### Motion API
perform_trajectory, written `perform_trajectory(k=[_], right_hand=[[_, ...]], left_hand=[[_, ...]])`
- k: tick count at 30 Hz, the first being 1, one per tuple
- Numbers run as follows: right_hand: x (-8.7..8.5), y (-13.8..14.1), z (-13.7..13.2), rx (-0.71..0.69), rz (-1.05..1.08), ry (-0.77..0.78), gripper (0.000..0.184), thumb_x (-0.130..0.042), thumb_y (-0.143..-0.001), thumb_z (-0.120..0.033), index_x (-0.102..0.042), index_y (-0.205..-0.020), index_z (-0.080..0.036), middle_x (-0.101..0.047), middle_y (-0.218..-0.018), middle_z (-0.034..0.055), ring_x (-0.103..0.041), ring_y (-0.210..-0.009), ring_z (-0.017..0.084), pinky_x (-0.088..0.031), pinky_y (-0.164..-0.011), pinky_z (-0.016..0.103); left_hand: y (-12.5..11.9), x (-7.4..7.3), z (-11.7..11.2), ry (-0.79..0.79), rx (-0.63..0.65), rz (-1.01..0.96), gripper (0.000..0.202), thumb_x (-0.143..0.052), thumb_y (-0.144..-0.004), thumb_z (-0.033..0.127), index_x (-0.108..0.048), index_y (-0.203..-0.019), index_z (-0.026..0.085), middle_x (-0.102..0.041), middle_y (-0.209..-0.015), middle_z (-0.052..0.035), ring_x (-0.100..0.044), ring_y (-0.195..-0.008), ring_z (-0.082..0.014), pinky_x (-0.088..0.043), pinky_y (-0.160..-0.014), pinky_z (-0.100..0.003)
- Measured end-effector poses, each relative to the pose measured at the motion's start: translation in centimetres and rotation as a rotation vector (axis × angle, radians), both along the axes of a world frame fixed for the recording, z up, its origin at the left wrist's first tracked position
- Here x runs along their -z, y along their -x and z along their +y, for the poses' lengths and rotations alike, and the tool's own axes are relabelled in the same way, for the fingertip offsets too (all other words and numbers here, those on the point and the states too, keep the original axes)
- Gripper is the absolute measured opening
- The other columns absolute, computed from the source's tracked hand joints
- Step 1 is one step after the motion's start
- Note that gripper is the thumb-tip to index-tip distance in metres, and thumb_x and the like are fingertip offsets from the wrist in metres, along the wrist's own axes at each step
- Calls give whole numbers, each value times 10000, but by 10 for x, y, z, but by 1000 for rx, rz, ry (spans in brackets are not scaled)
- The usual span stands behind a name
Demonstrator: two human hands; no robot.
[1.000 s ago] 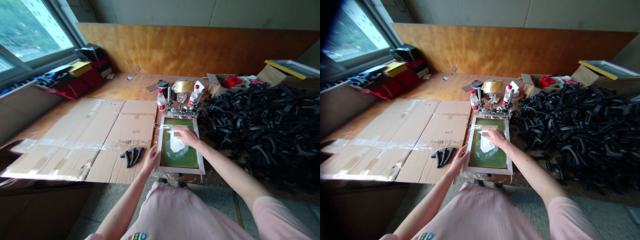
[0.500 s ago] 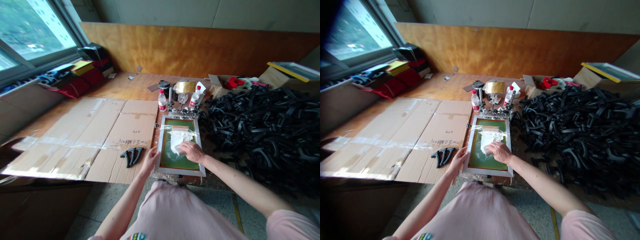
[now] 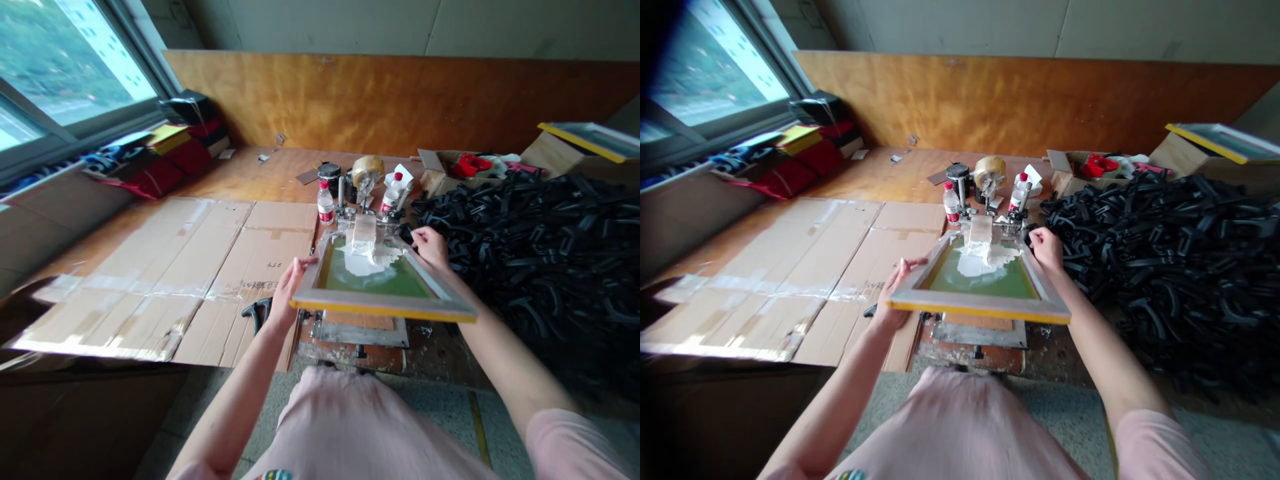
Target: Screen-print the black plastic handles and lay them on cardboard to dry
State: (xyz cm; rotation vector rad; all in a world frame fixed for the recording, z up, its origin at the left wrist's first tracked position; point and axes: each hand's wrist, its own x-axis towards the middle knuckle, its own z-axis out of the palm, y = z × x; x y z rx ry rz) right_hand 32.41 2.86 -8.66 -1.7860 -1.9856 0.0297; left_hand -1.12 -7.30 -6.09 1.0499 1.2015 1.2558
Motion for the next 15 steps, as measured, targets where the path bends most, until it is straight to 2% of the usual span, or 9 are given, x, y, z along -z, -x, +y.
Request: perform_trajectory(k=[1,2,4,7,9,10,11,13,15], right_hand=[[11,-5,-8,-31,-59,33,441,-328,-982,-274,-681,-936,-14,-709,-683,40,-604,-584,104,-465,-513,194],[23,-6,-18,-82,-100,76,428,-347,-976,-287,-681,-813,-76,-704,-670,28,-590,-568,96,-456,-489,187],[50,7,-39,-186,-105,162,376,-469,-942,-366,-686,-785,-102,-700,-686,7,-595,-589,94,-465,-518,181],[80,41,-64,-238,-105,252,251,-649,-853,-397,-653,-761,-164,-700,-823,42,-643,-766,143,-476,-680,217],[86,62,-74,-189,-118,324,183,-648,-864,-339,-619,-821,-164,-686,-863,71,-638,-825,174,-451,-713,243],[86,72,-78,-140,-106,360,159,-614,-889,-320,-603,-862,-164,-681,-857,77,-634,-817,180,-438,-697,249],[83,82,-84,-90,-80,383,151,-576,-913,-315,-588,-902,-165,-677,-851,80,-630,-803,185,-427,-676,254],[74,103,-99,-46,-23,349,172,-524,-941,-337,-567,-948,-170,-670,-867,91,-622,-813,199,-420,-667,270],[64,121,-117,-177,3,245,160,-508,-949,-330,-569,-935,-183,-662,-904,93,-612,-869,207,-429,-717,284]], left_hand=[[-4,-12,11,-78,-2,-6,536,-432,-897,615,-632,-1152,188,-683,-1027,-50,-630,-891,-170,-504,-737,-249],[-8,-23,23,-144,3,-11,540,-417,-906,612,-606,-1198,199,-680,-1075,-57,-628,-981,-185,-512,-805,-272],[-16,-42,47,-219,24,-24,563,-382,-920,614,-550,-1272,209,-685,-1080,-70,-615,-1081,-201,-512,-880,-319],[-26,-51,61,-248,-34,-78,571,-353,-933,611,-471,-1340,229,-692,-1061,-75,-622,-1102,-200,-518,-890,-353],[-35,-36,48,-182,-100,-120,573,-393,-914,624,-484,-1317,228,-692,-1081,-85,-643,-1064,-207,-532,-853,-347],[-41,-23,35,-84,-72,-133,584,-440,-887,639,-521,-1275,210,-695,-1086,-102,-657,-1034,-221,-540,-824,-346],[-47,-7,19,44,-19,-145,595,-491,-853,655,-565,-1216,190,-699,-1083,-122,-669,-1003,-238,-548,-794,-347],[-60,29,-17,409,244,-173,609,-620,-761,658,-633,-1100,152,-705,-1074,-172,-680,-975,-286,-560,-747,-372],[-68,60,-46,551,273,-297,547,-607,-778,648,-648,-1012,155,-704,-1085,-169,-681,-983,-277,-563,-773,-371]])
